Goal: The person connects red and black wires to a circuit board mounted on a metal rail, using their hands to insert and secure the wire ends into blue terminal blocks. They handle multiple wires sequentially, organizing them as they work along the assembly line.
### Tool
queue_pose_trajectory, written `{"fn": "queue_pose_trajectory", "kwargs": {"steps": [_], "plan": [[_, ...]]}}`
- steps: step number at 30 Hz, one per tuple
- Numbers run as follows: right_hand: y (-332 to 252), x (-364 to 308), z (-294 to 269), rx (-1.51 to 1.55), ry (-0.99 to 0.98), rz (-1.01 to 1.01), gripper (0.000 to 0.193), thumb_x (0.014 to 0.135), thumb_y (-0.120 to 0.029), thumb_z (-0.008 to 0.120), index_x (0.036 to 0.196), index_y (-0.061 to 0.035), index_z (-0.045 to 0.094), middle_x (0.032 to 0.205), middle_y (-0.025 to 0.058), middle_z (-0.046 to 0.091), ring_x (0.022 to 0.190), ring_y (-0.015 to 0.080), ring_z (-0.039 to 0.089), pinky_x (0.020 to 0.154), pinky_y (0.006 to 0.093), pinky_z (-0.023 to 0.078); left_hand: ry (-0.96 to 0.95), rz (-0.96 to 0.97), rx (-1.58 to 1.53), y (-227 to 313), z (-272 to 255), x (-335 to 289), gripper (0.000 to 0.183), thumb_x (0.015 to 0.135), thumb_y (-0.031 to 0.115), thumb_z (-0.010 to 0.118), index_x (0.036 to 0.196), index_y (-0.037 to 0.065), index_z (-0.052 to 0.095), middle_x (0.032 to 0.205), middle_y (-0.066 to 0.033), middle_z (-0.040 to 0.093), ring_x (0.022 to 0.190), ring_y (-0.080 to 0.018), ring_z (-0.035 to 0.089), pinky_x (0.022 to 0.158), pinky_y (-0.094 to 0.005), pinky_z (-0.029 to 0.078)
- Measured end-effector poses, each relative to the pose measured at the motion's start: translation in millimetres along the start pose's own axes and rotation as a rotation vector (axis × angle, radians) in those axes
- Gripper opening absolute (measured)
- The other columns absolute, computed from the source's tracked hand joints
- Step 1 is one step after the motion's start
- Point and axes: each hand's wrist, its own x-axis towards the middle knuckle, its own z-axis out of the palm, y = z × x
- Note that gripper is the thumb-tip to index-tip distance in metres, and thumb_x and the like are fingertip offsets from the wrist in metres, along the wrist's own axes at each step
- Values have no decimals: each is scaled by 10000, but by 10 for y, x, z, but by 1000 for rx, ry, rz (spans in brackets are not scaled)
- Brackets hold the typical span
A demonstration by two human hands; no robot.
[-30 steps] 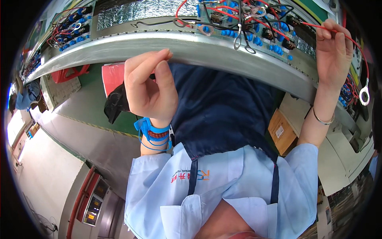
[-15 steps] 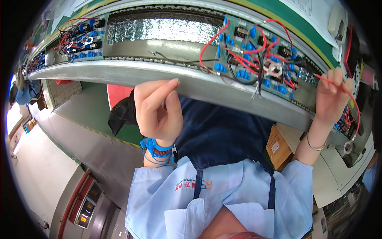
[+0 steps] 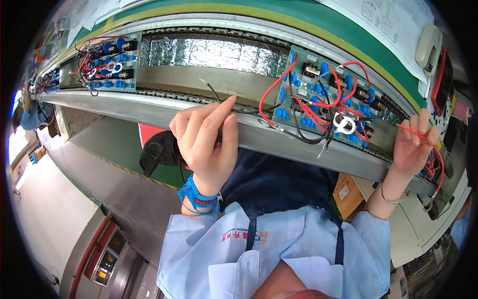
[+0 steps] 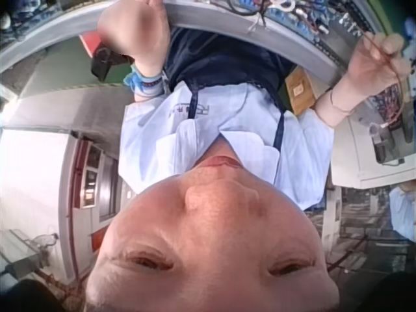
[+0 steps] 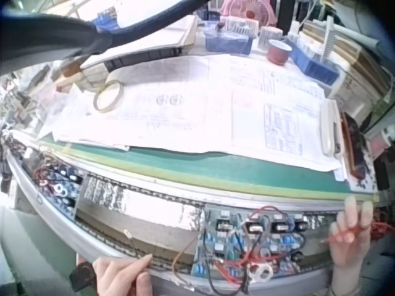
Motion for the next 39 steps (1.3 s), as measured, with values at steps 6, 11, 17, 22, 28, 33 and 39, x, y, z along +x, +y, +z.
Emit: {"fn": "queue_pose_trajectory", "kwargs": {"steps": [6,11,17,22,28,33,39], "plan": [[-4,28,84,-21,-26,-13,120,887,-222,660,971,-142,627,983,38,501,740,77,457,637,214,350,84,132,-40,127,31,75,332,687,-58,716,1008,27,694,865,-65,649,777,-211,553,708,-302,441],[34,72,182,-59,-51,-37,145,884,-197,659,980,-92,630,993,81,542,757,114,524,658,231,429,29,229,-113,140,-22,232,344,661,-97,708,989,5,687,888,-95,656,751,-235,585,668,-309,471],[115,133,219,-94,-33,-93,116,911,-105,596,963,-3,614,933,140,601,770,163,578,718,281,492,-71,47,-369,175,3,217,373,819,-137,607,1177,-55,541,945,-150,659,860,-175,631,838,-292,479],[64,166,206,85,207,78,191,922,-138,602,1044,8,613,907,65,659,804,124,651,747,251,532,-192,65,-329,218,-28,286,284,857,-119,563,1134,-67,599,982,-126,646,913,-165,613,869,-287,462],[132,151,233,209,198,84,133,915,-88,600,1026,-35,649,901,60,681,753,103,653,710,230,543,-214,-44,-461,133,10,301,222,850,-126,567,1057,-62,616,951,-120,631,881,-158,594,827,-265,461],[158,149,259,233,180,100,117,906,-93,614,1005,-37,644,904,54,677,759,104,659,728,231,552,-279,-56,-464,121,-53,349,214,839,-135,561,1031,-60,621,935,-112,633,875,-153,583,822,-259,451],[152,142,303,188,170,99,113,891,-89,636,983,-24,633,898,68,668,782,127,655,723,247,548,-307,-13,-462,162,-67,371,173,828,-131,568,975,-57,622,915,-114,636,868,-167,587,827,-271,449]]}}
